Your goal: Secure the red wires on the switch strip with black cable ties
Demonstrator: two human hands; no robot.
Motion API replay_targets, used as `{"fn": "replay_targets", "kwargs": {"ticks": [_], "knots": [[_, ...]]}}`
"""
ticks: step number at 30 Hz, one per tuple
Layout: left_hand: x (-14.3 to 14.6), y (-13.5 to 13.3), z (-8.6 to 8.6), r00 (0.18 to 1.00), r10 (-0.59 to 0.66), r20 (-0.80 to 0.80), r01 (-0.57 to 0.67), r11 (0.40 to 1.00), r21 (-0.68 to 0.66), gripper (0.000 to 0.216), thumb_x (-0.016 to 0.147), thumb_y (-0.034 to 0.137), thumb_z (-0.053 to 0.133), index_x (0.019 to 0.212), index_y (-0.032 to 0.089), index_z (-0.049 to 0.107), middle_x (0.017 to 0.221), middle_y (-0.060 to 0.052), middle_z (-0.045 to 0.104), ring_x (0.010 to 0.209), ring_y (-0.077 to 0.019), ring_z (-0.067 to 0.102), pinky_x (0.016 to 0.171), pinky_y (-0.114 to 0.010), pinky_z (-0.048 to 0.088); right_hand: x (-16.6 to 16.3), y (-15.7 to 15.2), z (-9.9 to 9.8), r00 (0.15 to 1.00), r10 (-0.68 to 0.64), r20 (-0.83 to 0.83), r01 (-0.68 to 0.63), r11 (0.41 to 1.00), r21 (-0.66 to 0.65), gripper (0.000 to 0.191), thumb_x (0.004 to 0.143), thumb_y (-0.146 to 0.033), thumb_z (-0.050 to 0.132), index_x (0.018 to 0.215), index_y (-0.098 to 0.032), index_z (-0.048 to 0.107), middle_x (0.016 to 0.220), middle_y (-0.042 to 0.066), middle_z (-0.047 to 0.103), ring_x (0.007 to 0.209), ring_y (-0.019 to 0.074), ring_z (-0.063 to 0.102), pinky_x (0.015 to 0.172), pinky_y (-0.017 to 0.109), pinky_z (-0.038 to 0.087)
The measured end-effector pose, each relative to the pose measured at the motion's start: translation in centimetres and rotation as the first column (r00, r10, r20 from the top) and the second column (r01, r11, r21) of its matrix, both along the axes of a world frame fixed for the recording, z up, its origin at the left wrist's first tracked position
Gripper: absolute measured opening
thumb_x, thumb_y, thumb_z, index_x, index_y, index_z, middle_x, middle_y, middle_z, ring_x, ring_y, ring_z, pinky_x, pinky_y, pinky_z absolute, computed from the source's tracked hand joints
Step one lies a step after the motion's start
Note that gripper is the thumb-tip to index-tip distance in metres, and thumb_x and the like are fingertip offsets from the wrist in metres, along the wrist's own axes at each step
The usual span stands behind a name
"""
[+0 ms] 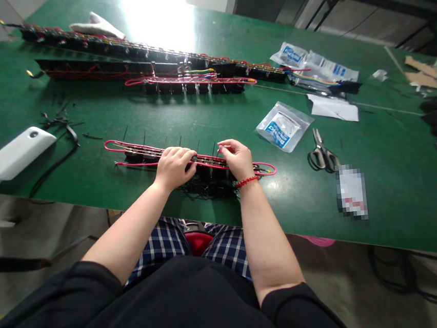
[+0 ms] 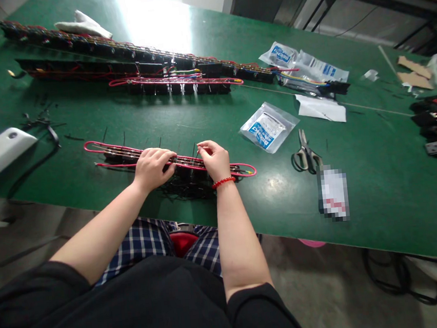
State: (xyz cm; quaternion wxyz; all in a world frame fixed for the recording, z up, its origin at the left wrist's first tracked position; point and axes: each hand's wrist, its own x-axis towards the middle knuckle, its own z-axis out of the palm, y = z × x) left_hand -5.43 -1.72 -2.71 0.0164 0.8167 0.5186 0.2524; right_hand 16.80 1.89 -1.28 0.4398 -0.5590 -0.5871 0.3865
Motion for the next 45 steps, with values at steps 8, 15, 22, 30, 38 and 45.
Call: {"fn": "replay_targets", "kwargs": {"ticks": [8,15,22,30,38,45], "knots": [[0.0,0.0,0.1,1.0,0.004,-0.003,-0.004,1.0,-0.007,0.028,0.092,0.035,0.055,0.114,0.025,0.069,0.116,-0.007,0.073,0.106,-0.029,0.064,0.1,-0.047,0.044,0.1,0.0,-0.1,0.997,0.037,0.063,-0.037,0.999,-0.001,0.017,0.084,-0.036,0.064,0.089,-0.023,0.074,0.084,0.002,0.076,0.083,0.0195,0.073,0.079,0.034,0.057],[0.0,0.0,0.0,1.0,0.0,-0.014,0.0,1.0,0.008,0.028,0.092,0.035,0.055,0.114,0.024,0.069,0.115,-0.007,0.073,0.105,-0.0289,0.064,0.1,-0.048,0.045,0.0,-0.2,0.5,0.99,0.057,0.126,-0.059,0.998,0.012,0.018,0.084,-0.036,0.063,0.088,-0.024,0.075,0.082,0.001,0.076,0.079,0.0182,0.07,0.076,0.032,0.054],[0.0,0.0,-0.1,1.0,-0.001,-0.017,0.002,0.999,0.034,0.028,0.093,0.036,0.054,0.114,0.024,0.069,0.115,-0.007,0.074,0.104,-0.0287,0.065,0.098,-0.047,0.045,-0.1,-0.5,1.0,0.979,0.065,0.191,-0.071,0.997,0.029,0.019,0.083,-0.036,0.062,0.084,-0.023,0.075,0.079,0.001,0.074,0.074,0.0175,0.065,0.074,0.032,0.051],[0.0,0.0,0.0,1.0,0.007,-0.01,-0.007,1.0,0.012,0.028,0.092,0.035,0.056,0.114,0.024,0.07,0.115,-0.007,0.073,0.105,-0.029,0.065,0.099,-0.047,0.045,-0.1,-0.4,0.9,0.968,0.076,0.238,-0.085,0.996,0.028,0.019,0.082,-0.034,0.063,0.082,-0.022,0.077,0.078,0.001,0.073,0.071,0.017,0.063,0.071,0.031,0.049],[0.0,-0.1,0.1,0.999,0.002,-0.032,-0.001,0.999,0.04,0.028,0.094,0.036,0.053,0.112,0.022,0.069,0.115,-0.007,0.074,0.103,-0.0281,0.065,0.098,-0.045,0.045,-0.1,-0.4,1.2,0.953,0.106,0.285,-0.111,0.994,0.002,0.017,0.081,-0.031,0.063,0.081,-0.02,0.076,0.081,0.002,0.074,0.074,0.0166,0.063,0.073,0.03,0.047],[0.0,-0.1,0.1,1.0,0.003,-0.028,-0.002,0.999,0.048,0.028,0.094,0.036,0.054,0.112,0.022,0.069,0.114,-0.007,0.074,0.104,-0.0283,0.064,0.098,-0.045,0.044,-0.2,-0.4,1.3,0.927,0.126,0.352,-0.13,0.991,-0.012,0.017,0.082,-0.032,0.063,0.074,-0.02,0.074,0.079,0.002,0.072,0.075,0.017,0.062,0.072,0.03,0.045]]}}
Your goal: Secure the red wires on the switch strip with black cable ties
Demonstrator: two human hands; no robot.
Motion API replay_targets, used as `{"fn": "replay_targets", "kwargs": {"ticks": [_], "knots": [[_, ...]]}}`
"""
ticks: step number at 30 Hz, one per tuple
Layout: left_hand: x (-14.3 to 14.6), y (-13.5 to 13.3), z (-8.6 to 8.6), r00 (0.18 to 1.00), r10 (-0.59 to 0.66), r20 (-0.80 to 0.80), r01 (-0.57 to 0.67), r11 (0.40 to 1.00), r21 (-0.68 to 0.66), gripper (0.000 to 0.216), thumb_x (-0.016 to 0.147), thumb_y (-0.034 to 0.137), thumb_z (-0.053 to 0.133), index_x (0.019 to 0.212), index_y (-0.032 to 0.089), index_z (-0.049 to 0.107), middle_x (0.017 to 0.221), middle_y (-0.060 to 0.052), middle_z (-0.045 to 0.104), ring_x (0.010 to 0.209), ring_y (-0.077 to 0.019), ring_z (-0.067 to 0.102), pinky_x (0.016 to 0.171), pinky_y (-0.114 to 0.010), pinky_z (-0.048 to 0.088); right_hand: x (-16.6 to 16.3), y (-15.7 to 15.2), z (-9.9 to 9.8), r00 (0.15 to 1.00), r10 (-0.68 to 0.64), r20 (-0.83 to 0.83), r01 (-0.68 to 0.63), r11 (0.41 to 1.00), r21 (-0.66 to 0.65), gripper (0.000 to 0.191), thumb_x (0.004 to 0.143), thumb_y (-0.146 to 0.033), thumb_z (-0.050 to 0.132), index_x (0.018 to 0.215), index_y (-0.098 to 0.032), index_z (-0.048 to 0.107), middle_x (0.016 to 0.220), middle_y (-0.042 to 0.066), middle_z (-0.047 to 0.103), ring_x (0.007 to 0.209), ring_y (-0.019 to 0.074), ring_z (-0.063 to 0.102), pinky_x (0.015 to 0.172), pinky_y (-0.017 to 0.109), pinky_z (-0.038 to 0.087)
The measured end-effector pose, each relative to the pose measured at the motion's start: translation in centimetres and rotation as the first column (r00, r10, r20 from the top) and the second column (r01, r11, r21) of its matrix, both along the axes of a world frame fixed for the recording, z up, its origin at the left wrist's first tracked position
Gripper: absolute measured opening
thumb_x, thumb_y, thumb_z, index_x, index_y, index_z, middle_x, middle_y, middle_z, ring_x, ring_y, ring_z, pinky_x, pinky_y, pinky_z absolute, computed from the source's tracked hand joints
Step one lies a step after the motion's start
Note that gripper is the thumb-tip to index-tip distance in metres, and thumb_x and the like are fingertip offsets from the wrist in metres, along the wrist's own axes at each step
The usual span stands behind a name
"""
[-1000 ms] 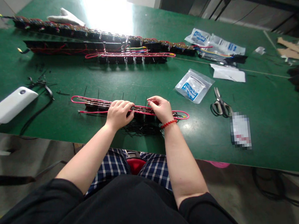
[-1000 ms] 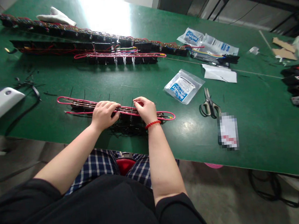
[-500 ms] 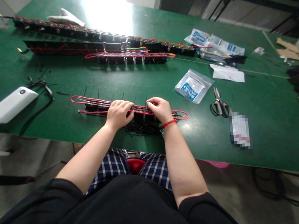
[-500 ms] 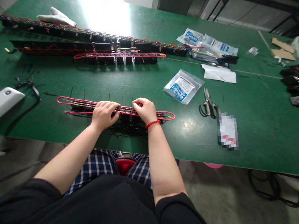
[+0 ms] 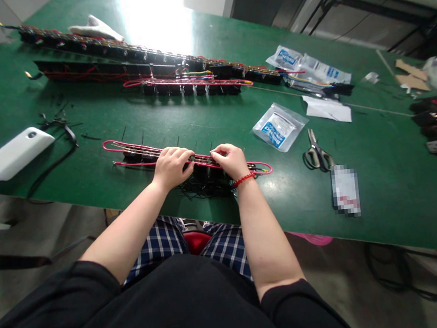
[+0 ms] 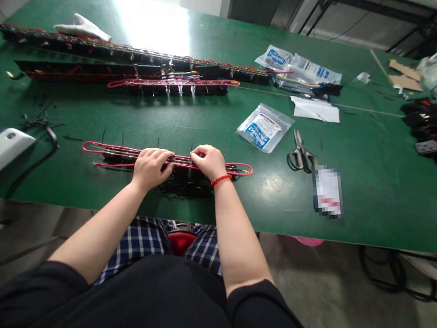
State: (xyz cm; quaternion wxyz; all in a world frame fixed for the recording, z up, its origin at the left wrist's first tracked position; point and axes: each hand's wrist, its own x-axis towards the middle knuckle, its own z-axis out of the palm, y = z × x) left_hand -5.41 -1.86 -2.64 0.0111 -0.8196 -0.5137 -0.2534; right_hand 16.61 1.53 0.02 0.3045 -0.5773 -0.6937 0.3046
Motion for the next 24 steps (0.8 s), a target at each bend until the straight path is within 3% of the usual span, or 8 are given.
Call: {"fn": "replay_targets", "kwargs": {"ticks": [9,15,21,24], "knots": [[0.0,0.0,0.2,1.0,-0.012,0.002,0.012,0.999,-0.04,0.034,0.096,0.047,0.053,0.114,0.022,0.068,0.115,-0.009,0.073,0.104,-0.029,0.064,0.098,-0.046,0.043,-0.1,0.1,-0.3,1.0,0.003,0.013,-0.004,1.0,0.002,0.018,0.082,-0.033,0.063,0.072,-0.021,0.073,0.079,0.002,0.072,0.075,0.0168,0.062,0.07,0.029,0.044],[0.8,-0.7,0.4,1.0,0.012,0.015,-0.012,1.0,-0.019,0.033,0.097,0.041,0.054,0.12,0.021,0.066,0.122,-0.01,0.07,0.112,-0.0297,0.061,0.105,-0.049,0.038,-0.1,0.1,-0.3,1.0,-0.001,0.015,0.001,1.0,0.009,0.018,0.082,-0.032,0.063,0.071,-0.021,0.072,0.078,0.002,0.071,0.074,0.0166,0.061,0.069,0.029,0.043],[2.4,-1.4,0.4,0.99,-0.14,-0.024,0.139,0.99,-0.024,0.032,0.094,0.032,0.058,0.125,0.024,0.064,0.13,-0.008,0.067,0.119,-0.0281,0.058,0.107,-0.046,0.038,-0.1,0.2,-0.5,0.999,0.004,0.037,-0.005,1.0,0.021,0.019,0.082,-0.032,0.062,0.07,-0.021,0.071,0.077,0.001,0.071,0.075,0.0169,0.061,0.07,0.028,0.044],[2.9,-1.4,0.3,0.989,-0.145,-0.037,0.144,0.989,-0.03,0.034,0.092,0.033,0.061,0.125,0.025,0.064,0.129,-0.008,0.066,0.119,-0.0288,0.057,0.104,-0.047,0.039,0.0,0.2,-0.5,0.999,0.007,0.043,-0.008,1.0,0.029,0.019,0.083,-0.032,0.062,0.069,-0.021,0.07,0.077,0.002,0.07,0.077,0.0172,0.062,0.071,0.028,0.044]]}}
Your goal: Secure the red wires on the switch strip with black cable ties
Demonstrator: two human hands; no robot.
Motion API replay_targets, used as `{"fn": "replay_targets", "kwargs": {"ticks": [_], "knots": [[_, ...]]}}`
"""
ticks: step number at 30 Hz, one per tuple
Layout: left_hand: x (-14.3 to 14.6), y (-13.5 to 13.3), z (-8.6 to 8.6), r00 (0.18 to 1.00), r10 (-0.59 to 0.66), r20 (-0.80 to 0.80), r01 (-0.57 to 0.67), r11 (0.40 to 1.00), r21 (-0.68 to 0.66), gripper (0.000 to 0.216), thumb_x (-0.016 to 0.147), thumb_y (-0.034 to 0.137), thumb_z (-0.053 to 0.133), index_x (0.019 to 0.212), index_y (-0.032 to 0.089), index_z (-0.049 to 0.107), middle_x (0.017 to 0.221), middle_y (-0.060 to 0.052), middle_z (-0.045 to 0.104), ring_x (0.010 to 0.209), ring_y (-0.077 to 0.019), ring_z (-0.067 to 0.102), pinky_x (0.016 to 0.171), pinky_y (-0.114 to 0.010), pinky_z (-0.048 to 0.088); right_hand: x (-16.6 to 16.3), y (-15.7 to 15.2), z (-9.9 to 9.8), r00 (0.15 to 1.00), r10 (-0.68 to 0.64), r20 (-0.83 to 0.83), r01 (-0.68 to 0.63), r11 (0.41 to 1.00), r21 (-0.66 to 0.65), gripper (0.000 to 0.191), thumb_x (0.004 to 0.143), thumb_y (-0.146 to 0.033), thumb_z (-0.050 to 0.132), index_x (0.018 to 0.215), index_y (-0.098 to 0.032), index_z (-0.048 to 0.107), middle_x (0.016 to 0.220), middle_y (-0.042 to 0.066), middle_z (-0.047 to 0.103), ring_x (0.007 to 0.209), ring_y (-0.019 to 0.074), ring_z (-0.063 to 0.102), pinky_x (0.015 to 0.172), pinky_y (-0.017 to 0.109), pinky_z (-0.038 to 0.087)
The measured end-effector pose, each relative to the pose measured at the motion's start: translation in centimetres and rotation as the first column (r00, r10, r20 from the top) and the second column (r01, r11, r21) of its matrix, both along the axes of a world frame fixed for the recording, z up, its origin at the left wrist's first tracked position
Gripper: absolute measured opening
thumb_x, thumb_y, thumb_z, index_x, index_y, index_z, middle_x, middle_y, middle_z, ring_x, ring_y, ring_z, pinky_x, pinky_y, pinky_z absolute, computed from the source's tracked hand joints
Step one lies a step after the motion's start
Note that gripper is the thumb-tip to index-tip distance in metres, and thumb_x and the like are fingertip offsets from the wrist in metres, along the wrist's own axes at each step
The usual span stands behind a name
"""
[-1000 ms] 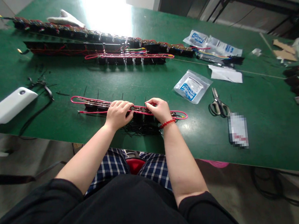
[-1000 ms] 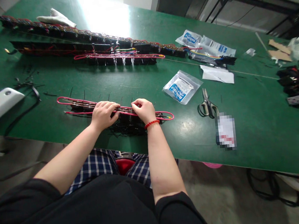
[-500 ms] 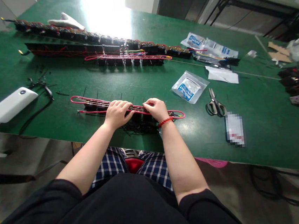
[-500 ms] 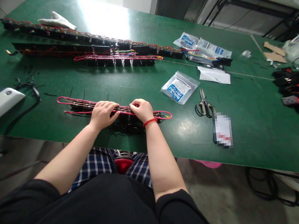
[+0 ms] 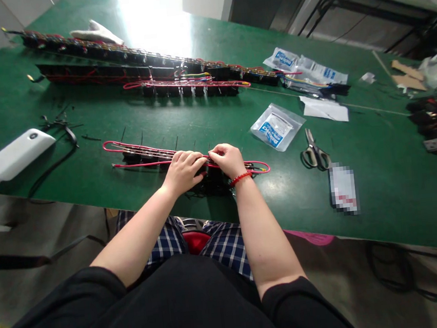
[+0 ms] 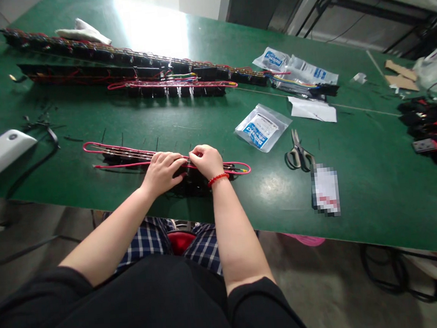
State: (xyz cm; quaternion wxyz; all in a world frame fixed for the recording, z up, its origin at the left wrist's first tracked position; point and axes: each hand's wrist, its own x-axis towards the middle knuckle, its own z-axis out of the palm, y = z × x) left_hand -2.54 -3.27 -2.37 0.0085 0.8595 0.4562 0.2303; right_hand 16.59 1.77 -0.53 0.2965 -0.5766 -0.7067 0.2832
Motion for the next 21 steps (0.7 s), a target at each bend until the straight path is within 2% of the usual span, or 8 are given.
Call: {"fn": "replay_targets", "kwargs": {"ticks": [8,21], "knots": [[0.31,0.09,-0.55,0.997,0.074,0.034,-0.074,0.997,-0.003,0.037,0.088,0.037,0.068,0.123,0.026,0.065,0.128,-0.007,0.066,0.117,-0.03,0.056,0.104,-0.047,0.04,-0.09,-0.1,0.25,1.0,-0.005,0.018,0.005,1.0,-0.01,0.019,0.082,-0.03,0.062,0.068,-0.021,0.069,0.076,0.001,0.07,0.076,0.0167,0.061,0.07,0.028,0.043],[0.3,-0.01,-0.95,0.995,0.082,0.057,-0.08,0.996,-0.044,0.044,0.083,0.044,0.073,0.124,0.029,0.063,0.13,-0.008,0.064,0.121,-0.0329,0.054,0.106,-0.051,0.038,-0.09,-0.11,0.21,1.0,-0.01,0.023,0.011,1.0,-0.012,0.018,0.081,-0.031,0.062,0.068,-0.021,0.069,0.076,0.001,0.069,0.074,0.0165,0.06,0.07,0.028,0.043]]}}
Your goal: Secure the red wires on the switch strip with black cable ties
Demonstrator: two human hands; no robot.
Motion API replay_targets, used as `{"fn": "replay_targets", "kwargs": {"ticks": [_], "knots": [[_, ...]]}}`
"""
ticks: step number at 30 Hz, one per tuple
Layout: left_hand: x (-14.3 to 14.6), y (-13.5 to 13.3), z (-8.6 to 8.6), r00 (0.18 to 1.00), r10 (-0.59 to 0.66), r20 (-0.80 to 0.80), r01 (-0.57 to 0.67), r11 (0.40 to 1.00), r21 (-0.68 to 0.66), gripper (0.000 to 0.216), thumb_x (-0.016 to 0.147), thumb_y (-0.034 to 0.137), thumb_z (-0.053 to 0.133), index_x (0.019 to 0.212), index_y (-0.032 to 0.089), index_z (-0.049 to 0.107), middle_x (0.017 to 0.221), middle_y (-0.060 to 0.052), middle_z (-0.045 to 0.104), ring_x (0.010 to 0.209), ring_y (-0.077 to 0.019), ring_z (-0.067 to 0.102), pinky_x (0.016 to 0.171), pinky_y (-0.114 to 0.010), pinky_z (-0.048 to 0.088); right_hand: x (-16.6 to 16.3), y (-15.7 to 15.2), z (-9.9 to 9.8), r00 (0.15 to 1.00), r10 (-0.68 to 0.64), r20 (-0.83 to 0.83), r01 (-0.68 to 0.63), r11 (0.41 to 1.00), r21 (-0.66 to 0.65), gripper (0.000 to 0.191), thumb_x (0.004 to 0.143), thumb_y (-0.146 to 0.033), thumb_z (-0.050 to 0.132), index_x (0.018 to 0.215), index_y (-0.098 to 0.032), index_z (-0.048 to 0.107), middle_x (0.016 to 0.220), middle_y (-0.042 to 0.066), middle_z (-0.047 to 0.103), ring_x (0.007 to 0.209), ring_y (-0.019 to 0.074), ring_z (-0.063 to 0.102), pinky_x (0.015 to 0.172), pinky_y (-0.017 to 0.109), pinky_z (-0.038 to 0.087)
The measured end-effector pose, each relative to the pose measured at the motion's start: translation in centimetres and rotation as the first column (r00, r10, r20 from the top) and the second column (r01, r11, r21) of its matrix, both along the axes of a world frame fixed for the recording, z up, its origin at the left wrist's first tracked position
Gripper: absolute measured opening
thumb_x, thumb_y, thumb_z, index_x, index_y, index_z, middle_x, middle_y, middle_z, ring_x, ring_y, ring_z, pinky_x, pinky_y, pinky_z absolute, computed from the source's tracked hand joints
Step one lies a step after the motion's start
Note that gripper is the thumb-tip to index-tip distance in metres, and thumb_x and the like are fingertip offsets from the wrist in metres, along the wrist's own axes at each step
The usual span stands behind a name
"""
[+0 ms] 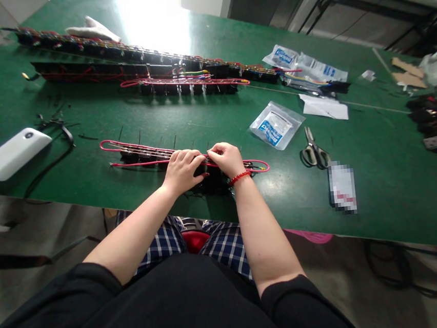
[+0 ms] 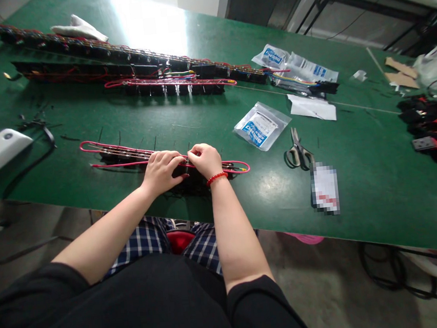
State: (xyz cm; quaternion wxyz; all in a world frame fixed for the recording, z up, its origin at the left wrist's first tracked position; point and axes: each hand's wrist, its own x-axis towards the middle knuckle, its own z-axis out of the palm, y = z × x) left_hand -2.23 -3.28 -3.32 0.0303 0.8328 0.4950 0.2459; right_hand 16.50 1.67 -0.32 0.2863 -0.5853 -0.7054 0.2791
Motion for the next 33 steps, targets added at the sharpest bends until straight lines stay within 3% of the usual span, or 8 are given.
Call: {"fn": "replay_targets", "kwargs": {"ticks": [18,33], "knots": [[0.02,0.01,0.08,1.0,0.006,-0.015,-0.005,1.0,0.023,0.039,0.089,0.047,0.067,0.122,0.027,0.065,0.128,-0.008,0.066,0.119,-0.0314,0.056,0.105,-0.049,0.039,0.13,0.02,-0.2,1.0,0.014,-0.015,-0.014,1.0,0.01,0.017,0.082,-0.03,0.064,0.068,-0.021,0.07,0.073,0.0,0.067,0.074,0.0162,0.06,0.07,0.028,0.043],[-0.09,0.1,0.19,1.0,-0.001,-0.002,0.001,1.0,0.027,0.034,0.092,0.046,0.064,0.121,0.028,0.067,0.126,-0.007,0.067,0.118,-0.0305,0.057,0.105,-0.049,0.039,0.66,-0.35,0.34,0.983,0.168,-0.07,-0.163,0.984,0.065,0.011,0.085,-0.027,0.068,0.083,-0.022,0.077,0.087,0.003,0.076,0.089,0.0198,0.066,0.086,0.032,0.048]]}}
